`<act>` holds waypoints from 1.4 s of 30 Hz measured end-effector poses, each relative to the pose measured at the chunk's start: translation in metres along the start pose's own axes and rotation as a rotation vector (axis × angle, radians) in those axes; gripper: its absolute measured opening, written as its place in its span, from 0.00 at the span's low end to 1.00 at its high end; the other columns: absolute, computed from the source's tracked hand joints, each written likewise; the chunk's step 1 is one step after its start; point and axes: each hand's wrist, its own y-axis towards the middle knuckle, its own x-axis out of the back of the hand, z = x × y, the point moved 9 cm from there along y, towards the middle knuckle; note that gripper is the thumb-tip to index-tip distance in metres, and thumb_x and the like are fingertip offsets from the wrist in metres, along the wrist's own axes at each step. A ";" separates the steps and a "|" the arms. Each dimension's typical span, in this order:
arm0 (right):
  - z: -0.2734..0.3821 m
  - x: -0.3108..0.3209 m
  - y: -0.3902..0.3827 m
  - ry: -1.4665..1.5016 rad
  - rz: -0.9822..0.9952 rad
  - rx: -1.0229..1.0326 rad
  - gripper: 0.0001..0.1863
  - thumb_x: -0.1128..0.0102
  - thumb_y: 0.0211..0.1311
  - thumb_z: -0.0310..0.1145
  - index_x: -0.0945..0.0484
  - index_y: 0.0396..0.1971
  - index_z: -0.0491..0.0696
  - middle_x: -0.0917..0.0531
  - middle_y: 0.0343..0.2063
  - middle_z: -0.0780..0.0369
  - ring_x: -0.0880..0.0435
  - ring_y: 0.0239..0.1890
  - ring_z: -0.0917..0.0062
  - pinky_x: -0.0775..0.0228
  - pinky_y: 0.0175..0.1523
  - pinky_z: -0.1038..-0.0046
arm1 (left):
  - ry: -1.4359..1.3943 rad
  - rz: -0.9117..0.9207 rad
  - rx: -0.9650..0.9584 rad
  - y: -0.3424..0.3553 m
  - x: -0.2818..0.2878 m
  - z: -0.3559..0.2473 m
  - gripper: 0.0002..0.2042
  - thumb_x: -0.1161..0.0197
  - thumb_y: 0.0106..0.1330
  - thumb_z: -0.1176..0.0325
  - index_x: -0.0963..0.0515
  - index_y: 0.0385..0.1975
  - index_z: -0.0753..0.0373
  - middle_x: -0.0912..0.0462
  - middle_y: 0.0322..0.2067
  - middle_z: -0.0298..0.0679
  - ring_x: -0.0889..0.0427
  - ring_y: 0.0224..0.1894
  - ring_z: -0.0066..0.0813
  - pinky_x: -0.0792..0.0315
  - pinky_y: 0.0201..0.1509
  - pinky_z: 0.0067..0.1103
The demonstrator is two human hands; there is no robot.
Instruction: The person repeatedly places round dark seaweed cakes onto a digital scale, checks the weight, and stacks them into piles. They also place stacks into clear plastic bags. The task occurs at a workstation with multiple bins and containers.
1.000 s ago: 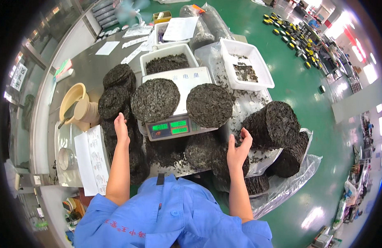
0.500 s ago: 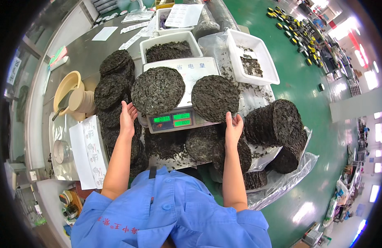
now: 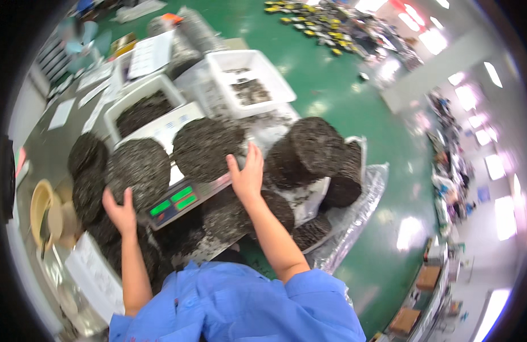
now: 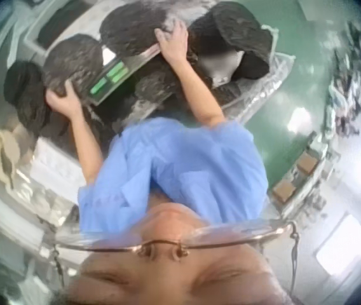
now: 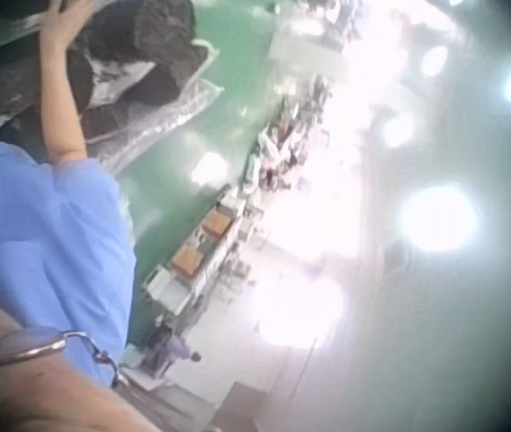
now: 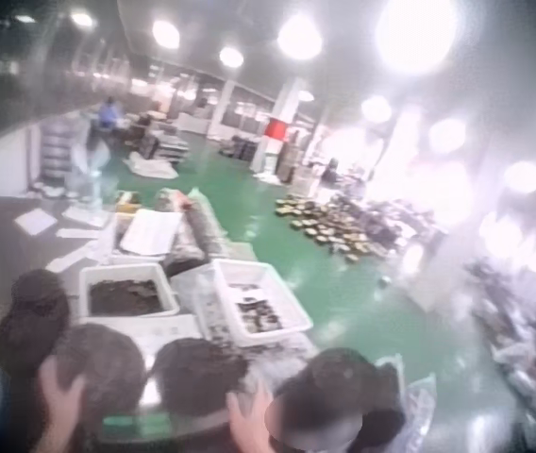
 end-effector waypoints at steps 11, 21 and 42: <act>-0.094 0.159 0.025 -0.381 -0.158 0.028 0.20 0.42 0.61 0.32 0.22 0.52 0.40 0.20 0.54 0.53 0.30 0.64 0.59 0.44 0.70 0.57 | -1.106 0.111 0.503 -0.019 -0.003 -0.044 0.25 0.40 0.71 0.73 0.38 0.65 0.69 0.26 0.57 0.43 0.25 0.55 0.28 0.28 0.59 0.26; 0.105 0.109 -0.017 0.317 -0.108 0.777 0.18 0.52 0.60 0.16 0.23 0.50 0.42 0.17 0.47 0.53 0.18 0.51 0.60 0.27 0.58 0.63 | -1.161 -0.224 0.444 0.003 0.121 0.001 0.21 0.40 0.70 0.73 0.33 0.62 0.66 0.24 0.56 0.41 0.22 0.54 0.31 0.25 0.57 0.26; 0.150 -0.068 -0.094 1.152 0.821 -0.302 0.34 0.39 0.65 0.25 0.45 0.67 0.39 0.29 0.61 0.55 0.31 0.64 0.73 0.40 0.68 0.70 | -1.112 0.289 0.571 -0.070 0.071 -0.044 0.22 0.40 0.69 0.76 0.36 0.62 0.72 0.25 0.56 0.42 0.25 0.55 0.27 0.32 0.62 0.24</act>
